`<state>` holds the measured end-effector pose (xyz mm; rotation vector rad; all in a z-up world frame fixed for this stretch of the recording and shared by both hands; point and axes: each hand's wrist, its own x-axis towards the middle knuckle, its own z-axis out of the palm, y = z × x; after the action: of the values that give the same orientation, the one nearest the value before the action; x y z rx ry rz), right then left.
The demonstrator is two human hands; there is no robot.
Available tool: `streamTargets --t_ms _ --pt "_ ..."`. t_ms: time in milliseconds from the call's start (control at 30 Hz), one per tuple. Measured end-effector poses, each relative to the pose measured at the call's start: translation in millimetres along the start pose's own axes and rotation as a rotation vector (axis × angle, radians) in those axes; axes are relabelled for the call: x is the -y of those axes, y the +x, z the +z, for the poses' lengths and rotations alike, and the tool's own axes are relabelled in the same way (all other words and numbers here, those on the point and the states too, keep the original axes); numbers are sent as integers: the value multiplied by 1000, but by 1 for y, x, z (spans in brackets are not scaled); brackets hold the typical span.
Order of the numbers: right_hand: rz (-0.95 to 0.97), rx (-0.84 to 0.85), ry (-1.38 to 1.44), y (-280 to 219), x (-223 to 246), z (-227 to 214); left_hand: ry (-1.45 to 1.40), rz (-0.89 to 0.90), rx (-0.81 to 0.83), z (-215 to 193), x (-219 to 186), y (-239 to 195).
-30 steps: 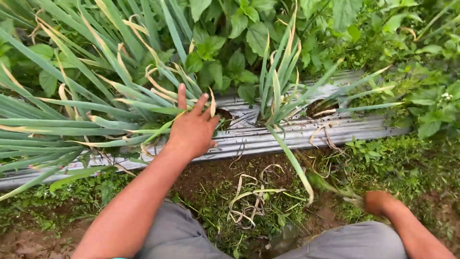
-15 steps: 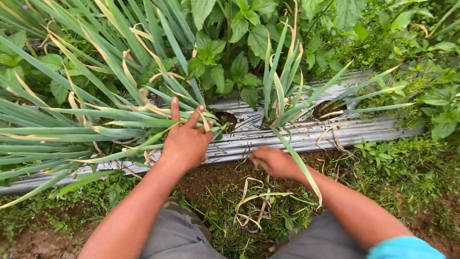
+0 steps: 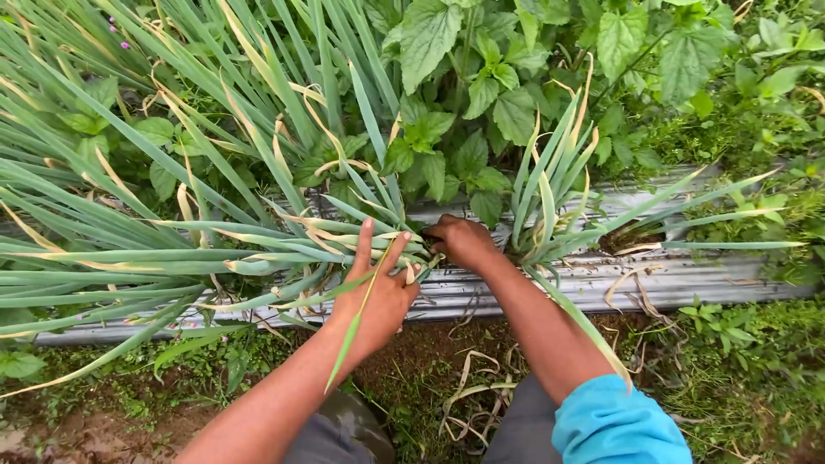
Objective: Cleaning leek plants by removing weeds and dead leaves using a hand sickle and manual pulling in a field.
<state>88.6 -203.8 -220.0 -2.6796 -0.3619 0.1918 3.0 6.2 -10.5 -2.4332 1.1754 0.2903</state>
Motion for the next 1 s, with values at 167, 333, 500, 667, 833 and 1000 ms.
streamTargets --t_ms 167,333,500,667,833,1000 --pt "-25 36 -206 10 -8 19 -32 -5 -27 -1 2 3" --pt "-124 -47 -359 19 -28 44 -51 -9 -65 6 1 8" --pt "5 -114 -81 -3 -5 12 -59 -16 -19 3 3 11" --pt "82 -122 172 -35 14 -41 -70 -38 33 -18 11 8" --pt "174 -145 514 -43 7 -46 -37 -97 -108 10 16 25" --pt "-132 -123 -121 -13 -6 -5 -84 -73 -158 17 14 27"
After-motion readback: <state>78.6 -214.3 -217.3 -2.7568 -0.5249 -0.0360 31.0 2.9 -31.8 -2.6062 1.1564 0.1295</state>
